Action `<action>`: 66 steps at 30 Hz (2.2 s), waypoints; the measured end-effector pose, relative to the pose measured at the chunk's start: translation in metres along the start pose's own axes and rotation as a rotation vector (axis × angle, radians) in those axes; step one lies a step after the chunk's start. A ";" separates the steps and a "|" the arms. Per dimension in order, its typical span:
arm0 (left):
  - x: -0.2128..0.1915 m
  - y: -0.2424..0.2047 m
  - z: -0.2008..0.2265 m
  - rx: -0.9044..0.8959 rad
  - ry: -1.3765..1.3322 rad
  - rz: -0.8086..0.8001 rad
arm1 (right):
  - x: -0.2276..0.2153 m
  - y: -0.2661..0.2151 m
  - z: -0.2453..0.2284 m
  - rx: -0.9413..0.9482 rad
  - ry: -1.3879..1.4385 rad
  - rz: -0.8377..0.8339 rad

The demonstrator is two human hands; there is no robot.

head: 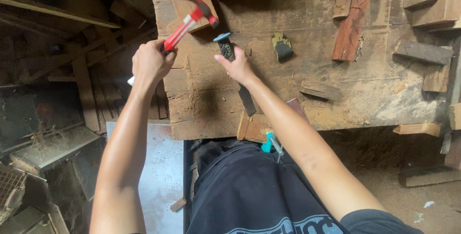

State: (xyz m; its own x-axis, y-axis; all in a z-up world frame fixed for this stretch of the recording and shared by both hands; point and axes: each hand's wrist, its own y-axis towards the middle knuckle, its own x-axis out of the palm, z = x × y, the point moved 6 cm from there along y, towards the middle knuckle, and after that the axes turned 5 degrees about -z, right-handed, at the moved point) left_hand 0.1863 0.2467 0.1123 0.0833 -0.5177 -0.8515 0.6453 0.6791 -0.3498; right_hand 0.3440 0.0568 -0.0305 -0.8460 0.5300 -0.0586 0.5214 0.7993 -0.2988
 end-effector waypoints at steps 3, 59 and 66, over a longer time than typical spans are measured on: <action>0.014 0.017 -0.006 0.002 0.076 -0.196 | -0.001 0.000 0.005 0.027 0.009 -0.013; -0.015 0.026 -0.058 -0.059 0.142 -0.001 | 0.034 0.013 0.020 0.126 -0.323 -0.133; -0.004 0.023 -0.055 -0.033 0.184 -0.081 | 0.032 0.013 0.018 0.117 -0.306 -0.135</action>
State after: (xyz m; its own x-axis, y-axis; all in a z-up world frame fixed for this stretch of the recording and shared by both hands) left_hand 0.1592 0.2928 0.0868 -0.1097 -0.4695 -0.8761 0.6187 0.6575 -0.4299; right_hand 0.3214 0.0791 -0.0535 -0.9098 0.2983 -0.2885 0.4015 0.8088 -0.4297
